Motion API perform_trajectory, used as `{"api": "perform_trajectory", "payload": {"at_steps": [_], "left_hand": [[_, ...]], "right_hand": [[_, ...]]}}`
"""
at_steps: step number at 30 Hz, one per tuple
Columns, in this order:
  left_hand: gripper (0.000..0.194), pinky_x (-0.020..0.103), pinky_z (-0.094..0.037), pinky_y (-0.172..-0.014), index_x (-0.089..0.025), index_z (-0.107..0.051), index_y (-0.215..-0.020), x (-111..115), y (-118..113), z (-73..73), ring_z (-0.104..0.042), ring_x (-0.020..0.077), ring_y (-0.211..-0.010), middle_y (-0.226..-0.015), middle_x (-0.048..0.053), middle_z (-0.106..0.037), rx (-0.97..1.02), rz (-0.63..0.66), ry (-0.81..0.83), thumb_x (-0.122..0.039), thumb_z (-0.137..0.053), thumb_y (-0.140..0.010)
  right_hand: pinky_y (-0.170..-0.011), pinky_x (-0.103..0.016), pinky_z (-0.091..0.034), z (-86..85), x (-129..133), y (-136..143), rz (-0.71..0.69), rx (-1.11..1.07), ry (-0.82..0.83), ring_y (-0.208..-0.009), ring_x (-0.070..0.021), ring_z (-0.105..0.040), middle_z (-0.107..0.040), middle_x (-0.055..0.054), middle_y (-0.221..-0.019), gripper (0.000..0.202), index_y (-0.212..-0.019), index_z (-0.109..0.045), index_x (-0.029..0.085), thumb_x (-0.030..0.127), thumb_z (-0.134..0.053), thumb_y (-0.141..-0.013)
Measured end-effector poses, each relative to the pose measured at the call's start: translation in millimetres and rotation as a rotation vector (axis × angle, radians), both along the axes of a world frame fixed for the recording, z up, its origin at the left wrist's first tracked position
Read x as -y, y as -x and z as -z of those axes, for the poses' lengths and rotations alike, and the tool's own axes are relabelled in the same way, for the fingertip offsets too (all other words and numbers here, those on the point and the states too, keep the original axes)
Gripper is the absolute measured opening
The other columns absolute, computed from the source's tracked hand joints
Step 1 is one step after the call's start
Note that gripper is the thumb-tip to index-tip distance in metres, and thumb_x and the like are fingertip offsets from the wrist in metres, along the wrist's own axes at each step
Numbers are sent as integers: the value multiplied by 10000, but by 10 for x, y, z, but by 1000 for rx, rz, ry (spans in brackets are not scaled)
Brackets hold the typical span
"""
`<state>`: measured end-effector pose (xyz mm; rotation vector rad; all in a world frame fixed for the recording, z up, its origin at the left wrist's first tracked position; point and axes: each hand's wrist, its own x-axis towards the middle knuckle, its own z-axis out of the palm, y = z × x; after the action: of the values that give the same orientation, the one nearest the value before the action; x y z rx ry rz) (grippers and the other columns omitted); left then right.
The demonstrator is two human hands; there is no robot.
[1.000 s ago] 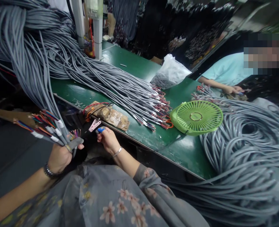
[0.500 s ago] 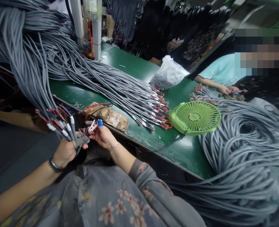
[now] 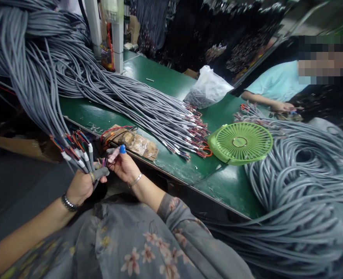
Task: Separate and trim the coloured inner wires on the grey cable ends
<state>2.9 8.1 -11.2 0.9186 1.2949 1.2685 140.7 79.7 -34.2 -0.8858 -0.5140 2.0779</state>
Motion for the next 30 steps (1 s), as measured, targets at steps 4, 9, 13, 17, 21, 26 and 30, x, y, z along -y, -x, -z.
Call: {"api": "perform_trajectory", "payload": {"at_steps": [4, 9, 13, 17, 21, 26, 30], "left_hand": [[272, 281, -519, -493, -214, -746, -512, 34, 17, -36, -591, 153, -437, -443, 7, -633, 25, 2, -3, -376, -964, -534], [295, 272, -530, -478, -217, -727, -485, 101, 19, -130, -598, 149, -420, -428, 3, -611, 31, -4, 4, -389, -965, -517], [308, 265, -528, -480, -225, -693, -455, 123, 6, -163, -594, 144, -426, -421, -5, -597, 37, -69, 19, -377, -958, -495], [293, 281, -547, -523, -231, -688, -462, 123, -26, -168, -603, 148, -456, -440, -9, -610, 23, -112, 5, -354, -947, -522], [257, 309, -555, -557, -244, -706, -472, 107, -75, -156, -599, 155, -463, -445, -13, -620, 4, -165, -21, -356, -926, -542], [228, 327, -545, -570, -252, -719, -507, 69, -109, -64, -604, 165, -467, -461, -18, -650, -25, -228, -42, -369, -903, -575], [230, 324, -554, -591, -247, -709, -516, 55, -113, 17, -625, 167, -481, -483, -13, -680, -35, -249, -38, -358, -895, -594]], "right_hand": [[-665, -252, -527, 4, -3, -74, -76, 10, -5, -697, -158, -624, -693, -13, -757, 664, -873, -726, 218, 863, -673, -1020], [-652, -240, -544, 19, 17, -163, -132, -3, -46, -677, -143, -609, -705, -6, -790, 596, -905, -722, 222, 799, -685, -1050], [-634, -222, -532, 12, 31, -175, -74, 44, -103, -665, -124, -583, -688, 7, -768, 408, -888, -732, 210, 580, -873, -988], [-618, -237, -512, 54, 58, -163, 11, 114, -149, -659, -129, -562, -671, 5, -745, 409, -823, -724, 210, 558, -895, -955], [-695, -267, -527, 142, 87, -142, 141, 243, -238, -694, -145, -584, -649, 7, -717, 457, -739, -691, 219, 564, -884, -967], [-693, -277, -541, 138, 39, -100, -18, 100, -125, -749, -173, -606, -677, -11, -763, 475, -886, -767, 215, 669, -893, -946], [-728, -279, -569, 76, 5, -46, 16, 21, -26, -780, -179, -626, -691, -11, -789, 433, -891, -761, 225, 611, -956, -916]]}}
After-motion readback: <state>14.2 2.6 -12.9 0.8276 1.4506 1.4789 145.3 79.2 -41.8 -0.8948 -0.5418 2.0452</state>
